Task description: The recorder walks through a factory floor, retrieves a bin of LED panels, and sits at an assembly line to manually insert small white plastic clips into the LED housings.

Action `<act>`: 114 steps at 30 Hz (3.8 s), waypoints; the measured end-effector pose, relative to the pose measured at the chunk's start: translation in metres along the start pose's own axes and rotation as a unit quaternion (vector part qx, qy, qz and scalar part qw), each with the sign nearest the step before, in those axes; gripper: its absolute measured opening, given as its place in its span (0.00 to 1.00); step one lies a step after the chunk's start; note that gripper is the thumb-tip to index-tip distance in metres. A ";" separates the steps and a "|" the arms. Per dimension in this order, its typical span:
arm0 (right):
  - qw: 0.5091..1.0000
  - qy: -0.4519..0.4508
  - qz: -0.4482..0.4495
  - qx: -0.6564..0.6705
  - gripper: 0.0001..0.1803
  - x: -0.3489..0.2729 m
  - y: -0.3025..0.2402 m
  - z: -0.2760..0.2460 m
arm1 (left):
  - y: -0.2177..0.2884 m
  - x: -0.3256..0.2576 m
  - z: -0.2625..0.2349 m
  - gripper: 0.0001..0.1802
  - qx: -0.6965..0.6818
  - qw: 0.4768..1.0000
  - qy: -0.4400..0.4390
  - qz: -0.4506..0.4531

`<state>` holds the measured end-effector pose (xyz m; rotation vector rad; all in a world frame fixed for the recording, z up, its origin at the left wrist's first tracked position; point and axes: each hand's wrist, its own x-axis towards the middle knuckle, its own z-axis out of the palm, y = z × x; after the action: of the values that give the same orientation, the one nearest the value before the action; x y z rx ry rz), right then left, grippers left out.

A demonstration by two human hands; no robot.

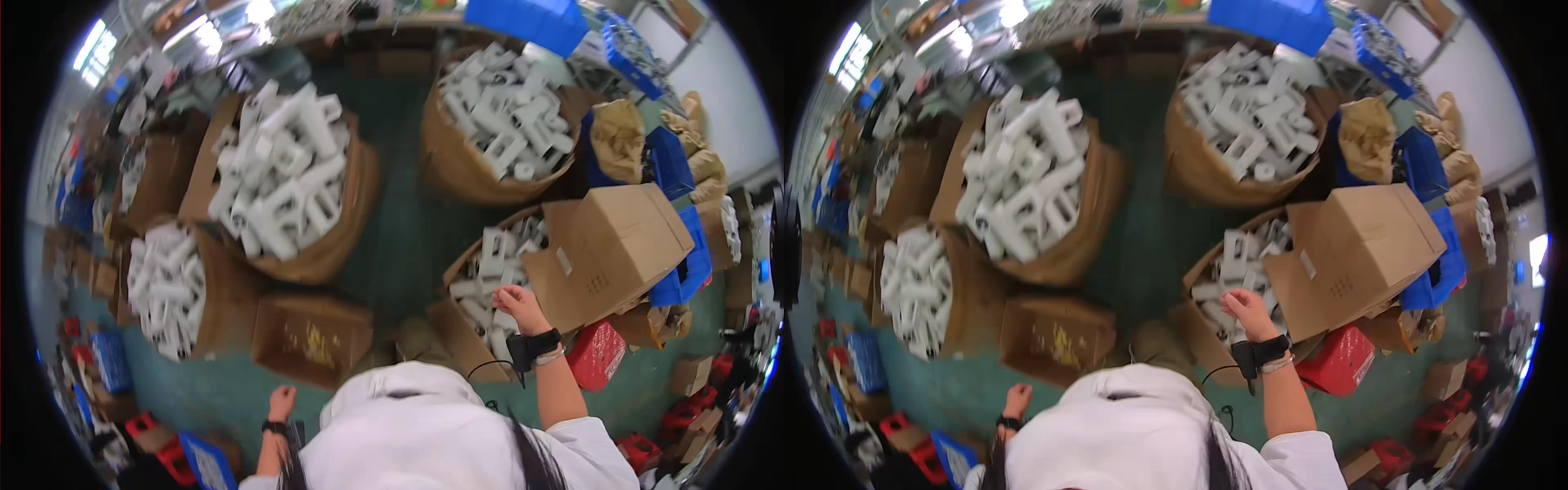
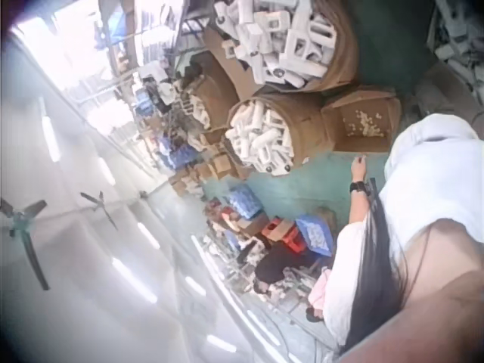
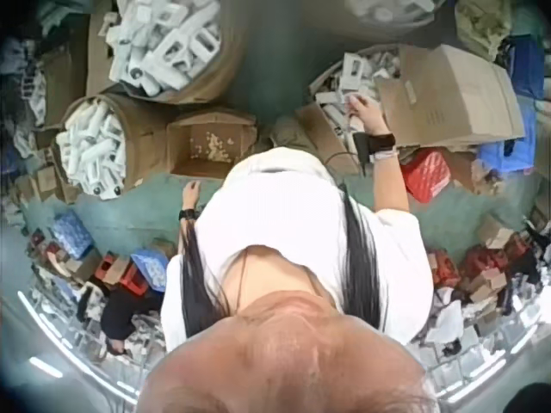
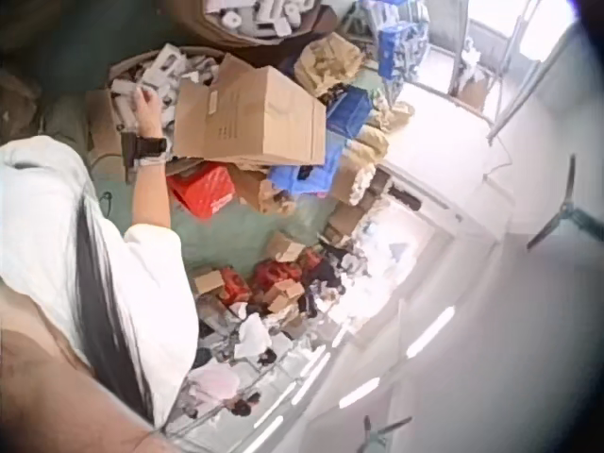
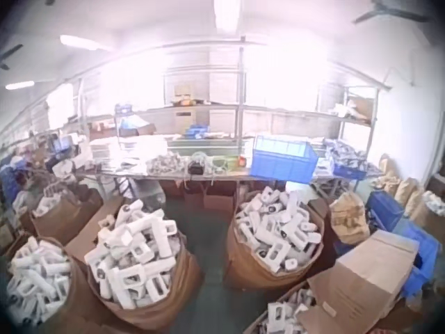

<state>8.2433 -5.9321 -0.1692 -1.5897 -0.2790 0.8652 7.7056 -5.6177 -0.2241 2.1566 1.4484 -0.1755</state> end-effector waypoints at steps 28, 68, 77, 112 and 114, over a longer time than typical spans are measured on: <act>0.822 0.394 -0.069 0.406 0.40 0.856 -0.527 -0.279 | 0.458 0.571 -0.076 0.24 -0.083 0.995 -0.053 -0.007; 0.889 0.280 -0.217 0.291 0.22 0.390 -0.416 -0.198 | 0.667 0.455 -0.179 0.29 -0.237 0.869 -0.199 0.386; 0.899 0.319 -0.260 0.152 0.29 0.240 -0.348 -0.074 | 0.653 0.421 -0.124 0.46 -0.146 0.871 -0.103 0.458; 0.525 0.532 -0.502 -0.435 0.13 -0.229 -0.397 -0.008 | 0.818 -0.021 0.101 0.34 0.023 0.572 -0.589 0.571; 0.452 0.538 -0.554 -0.447 0.10 -0.247 -0.393 -0.003 | 0.823 -0.044 0.118 0.33 0.062 0.558 -0.609 0.561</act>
<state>8.1886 -5.9984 0.2873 -1.9637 -0.7549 -1.6205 8.4414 -5.9459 -0.0158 1.7784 -0.7735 -1.0001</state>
